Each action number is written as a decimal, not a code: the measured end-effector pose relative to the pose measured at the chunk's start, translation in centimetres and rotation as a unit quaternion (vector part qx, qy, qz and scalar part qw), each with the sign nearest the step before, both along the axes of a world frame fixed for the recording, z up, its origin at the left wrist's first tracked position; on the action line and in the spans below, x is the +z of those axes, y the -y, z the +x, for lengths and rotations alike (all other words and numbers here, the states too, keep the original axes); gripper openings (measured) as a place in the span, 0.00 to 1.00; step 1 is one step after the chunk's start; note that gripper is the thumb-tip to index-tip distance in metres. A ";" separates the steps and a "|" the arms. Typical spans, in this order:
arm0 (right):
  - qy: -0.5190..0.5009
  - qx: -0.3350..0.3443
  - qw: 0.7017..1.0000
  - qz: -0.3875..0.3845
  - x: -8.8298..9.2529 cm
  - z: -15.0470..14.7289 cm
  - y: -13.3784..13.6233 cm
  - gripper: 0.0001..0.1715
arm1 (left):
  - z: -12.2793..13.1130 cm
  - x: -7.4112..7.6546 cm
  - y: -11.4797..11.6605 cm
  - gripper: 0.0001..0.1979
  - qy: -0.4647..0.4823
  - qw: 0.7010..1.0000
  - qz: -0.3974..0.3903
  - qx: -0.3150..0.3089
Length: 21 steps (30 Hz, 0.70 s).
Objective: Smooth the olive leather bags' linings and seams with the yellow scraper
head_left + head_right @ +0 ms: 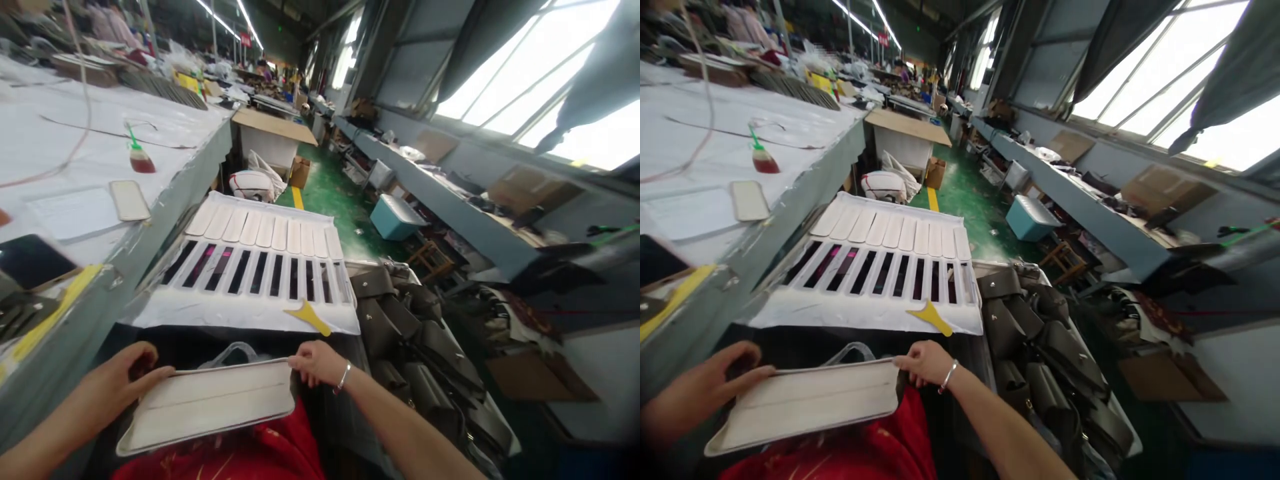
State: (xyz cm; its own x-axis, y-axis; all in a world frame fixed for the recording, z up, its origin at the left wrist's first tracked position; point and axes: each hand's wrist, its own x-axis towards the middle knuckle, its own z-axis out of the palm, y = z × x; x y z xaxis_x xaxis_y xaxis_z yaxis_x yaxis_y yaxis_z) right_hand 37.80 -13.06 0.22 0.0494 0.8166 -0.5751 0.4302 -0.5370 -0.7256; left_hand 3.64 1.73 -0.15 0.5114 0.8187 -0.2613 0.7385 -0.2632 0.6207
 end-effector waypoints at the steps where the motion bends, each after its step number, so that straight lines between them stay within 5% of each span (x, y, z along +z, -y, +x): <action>1: 0.021 -0.006 0.998 0.052 0.0 0.0 0.0 0.23 | 1.4 0.6 0.1 0.19 -0.002 0.998 0.054 -0.025; 4: 0.041 0.008 0.982 0.183 0.1 -0.4 -0.3 0.27 | 6.7 2.2 0.9 0.24 0.025 0.983 0.065 -0.173; 7: 0.068 0.100 0.961 0.248 0.8 -1.1 -1.0 0.19 | 11.5 3.5 1.4 0.18 0.041 0.942 -0.037 -0.332; 9: 0.108 0.165 0.940 0.279 1.3 -1.2 -1.4 0.12 | 13.3 3.9 1.2 0.17 0.051 0.915 -0.109 -0.386; 14: 0.120 0.206 0.925 0.296 1.1 -0.9 -1.7 0.13 | 13.9 3.8 0.3 0.17 0.088 0.894 -0.216 -0.382; 21: 0.157 0.238 0.913 0.291 0.3 -1.0 -1.3 0.14 | 13.5 3.5 1.8 0.13 0.103 0.910 -0.174 -0.361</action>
State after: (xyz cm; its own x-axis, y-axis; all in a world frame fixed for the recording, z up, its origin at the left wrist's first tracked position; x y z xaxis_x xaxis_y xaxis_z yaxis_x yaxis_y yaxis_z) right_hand 36.82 -11.77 0.53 -0.3040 0.9511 -0.0549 0.7498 0.2033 -0.6297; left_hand 17.16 -0.04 3.32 0.9511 0.1360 -0.2773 0.3087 -0.3954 0.8651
